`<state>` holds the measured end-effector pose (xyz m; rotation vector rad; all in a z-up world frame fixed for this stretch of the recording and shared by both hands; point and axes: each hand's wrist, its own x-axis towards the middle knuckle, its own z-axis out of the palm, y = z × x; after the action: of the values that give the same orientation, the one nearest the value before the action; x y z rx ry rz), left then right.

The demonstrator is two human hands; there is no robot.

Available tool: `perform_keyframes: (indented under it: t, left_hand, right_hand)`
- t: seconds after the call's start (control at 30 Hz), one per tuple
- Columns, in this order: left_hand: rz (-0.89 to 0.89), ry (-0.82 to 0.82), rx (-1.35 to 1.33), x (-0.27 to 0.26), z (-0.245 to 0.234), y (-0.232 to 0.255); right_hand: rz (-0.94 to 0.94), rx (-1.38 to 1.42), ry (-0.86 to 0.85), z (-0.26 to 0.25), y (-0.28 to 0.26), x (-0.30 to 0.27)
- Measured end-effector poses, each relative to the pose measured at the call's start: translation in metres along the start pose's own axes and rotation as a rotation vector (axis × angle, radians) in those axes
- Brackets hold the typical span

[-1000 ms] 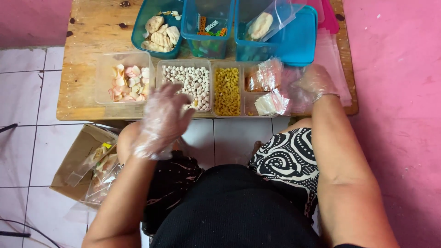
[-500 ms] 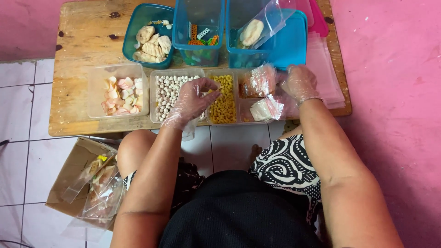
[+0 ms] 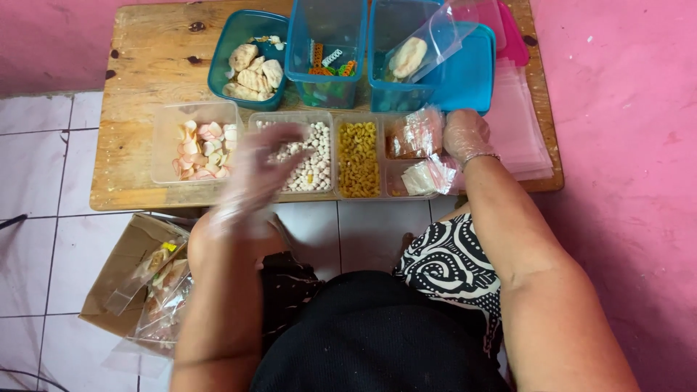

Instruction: A person is seen picking various snack items one by one from multiple plastic containers and placing them into a clear plastic bag to create a mix.

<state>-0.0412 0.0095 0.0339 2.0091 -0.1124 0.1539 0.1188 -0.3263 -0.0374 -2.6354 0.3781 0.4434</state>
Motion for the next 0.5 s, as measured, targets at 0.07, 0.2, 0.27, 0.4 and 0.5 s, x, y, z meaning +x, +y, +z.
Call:
perform_keyframes:
  t: [0.07,0.2,0.27,0.4,0.5]
  left_hand:
    - [0.086,0.095,0.029,-0.035,-0.047,0.013]
    - [-0.515,0.137,0.522,-0.144,-0.136,-0.112]
    - [-0.892,-0.126,0.949,-0.225,-0.197,-0.210]
    - [-0.947,-0.168,0.868,-0.338,-0.258,-0.327]
    - [-0.976,-0.189,0.805,-0.380,-0.266,-0.354]
  right_hand:
    - [0.130,0.190,0.002,-0.001,0.006,-0.007]
    - [-0.343,-0.228,0.136,0.019,0.043,0.015]
    - [-0.302,-0.234,0.084,0.009,0.038,0.007]
    - [-0.163,-0.157,-0.036,-0.003,0.027,-0.008]
    - [-0.153,-0.146,-0.040,-0.003,0.030,-0.002]
